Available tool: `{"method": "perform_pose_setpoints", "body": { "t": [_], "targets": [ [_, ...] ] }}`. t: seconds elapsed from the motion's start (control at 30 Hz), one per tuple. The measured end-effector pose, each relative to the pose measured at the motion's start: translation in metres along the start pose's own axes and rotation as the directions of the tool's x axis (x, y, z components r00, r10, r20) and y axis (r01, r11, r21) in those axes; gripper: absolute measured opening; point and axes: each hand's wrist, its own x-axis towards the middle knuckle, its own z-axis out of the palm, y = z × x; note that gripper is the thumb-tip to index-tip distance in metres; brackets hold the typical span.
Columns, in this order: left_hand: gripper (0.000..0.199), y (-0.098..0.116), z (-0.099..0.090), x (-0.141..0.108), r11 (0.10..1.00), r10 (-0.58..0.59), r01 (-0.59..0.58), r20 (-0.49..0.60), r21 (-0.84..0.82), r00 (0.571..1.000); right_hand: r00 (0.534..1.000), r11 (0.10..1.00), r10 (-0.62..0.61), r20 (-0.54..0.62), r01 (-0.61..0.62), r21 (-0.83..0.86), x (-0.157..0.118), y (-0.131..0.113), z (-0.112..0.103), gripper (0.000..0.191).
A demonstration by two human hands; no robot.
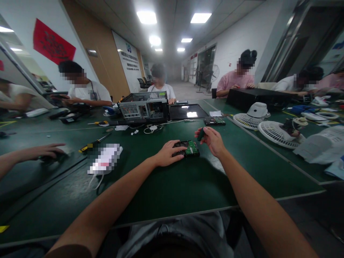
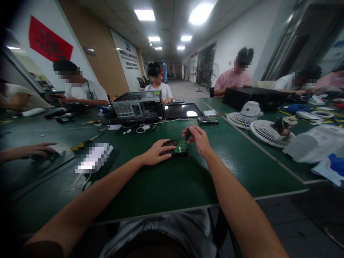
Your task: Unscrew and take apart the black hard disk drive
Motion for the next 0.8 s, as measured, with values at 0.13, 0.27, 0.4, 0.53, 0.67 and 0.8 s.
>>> {"method": "perform_pose_setpoints", "body": {
  "t": [0.13, 0.27, 0.4, 0.53, 0.67, 0.8],
  "targets": [
    [0.05, -0.0009, 0.0003, 0.0002, 1.0, -0.006, 0.006, 0.007, -0.003, 1.0, 1.0, 0.999, 0.003, 0.006, -0.004, 0.045, 0.0014, 0.0026, 0.0003, 0.039],
    [0.049, -0.0025, 0.0017, 0.0007, 1.0, 0.008, -0.008, 0.0, -0.004, 1.0, 1.0, 0.999, 0.003, -0.008, -0.002, 0.048, 0.0022, 0.0041, -0.0001, 0.036],
    [0.049, -0.0026, 0.0026, 0.0009, 1.0, -0.007, 0.007, 0.002, 0.0, 1.0, 1.0, 1.0, -0.015, -0.011, 0.015, 0.008, 0.0028, 0.0045, -0.0016, 0.034],
    [0.048, -0.0006, 0.0014, 0.0009, 1.0, 0.0, 0.0, -0.005, 0.007, 1.0, 0.999, 1.0, -0.028, 0.019, 0.028, -0.012, 0.0024, 0.0036, -0.002, 0.033],
    [0.049, -0.0007, 0.0011, 0.0007, 1.0, -0.003, 0.003, -0.001, 0.002, 1.0, 0.999, 0.999, -0.031, 0.025, 0.031, -0.019, 0.0014, 0.002, -0.0007, 0.033],
    [0.05, -0.0023, 0.0018, 0.0009, 1.0, -0.003, 0.003, 0.01, 0.003, 1.0, 0.999, 0.999, -0.037, 0.027, 0.038, -0.022, 0.0008, 0.0016, -0.0002, 0.034]
  ]
}}
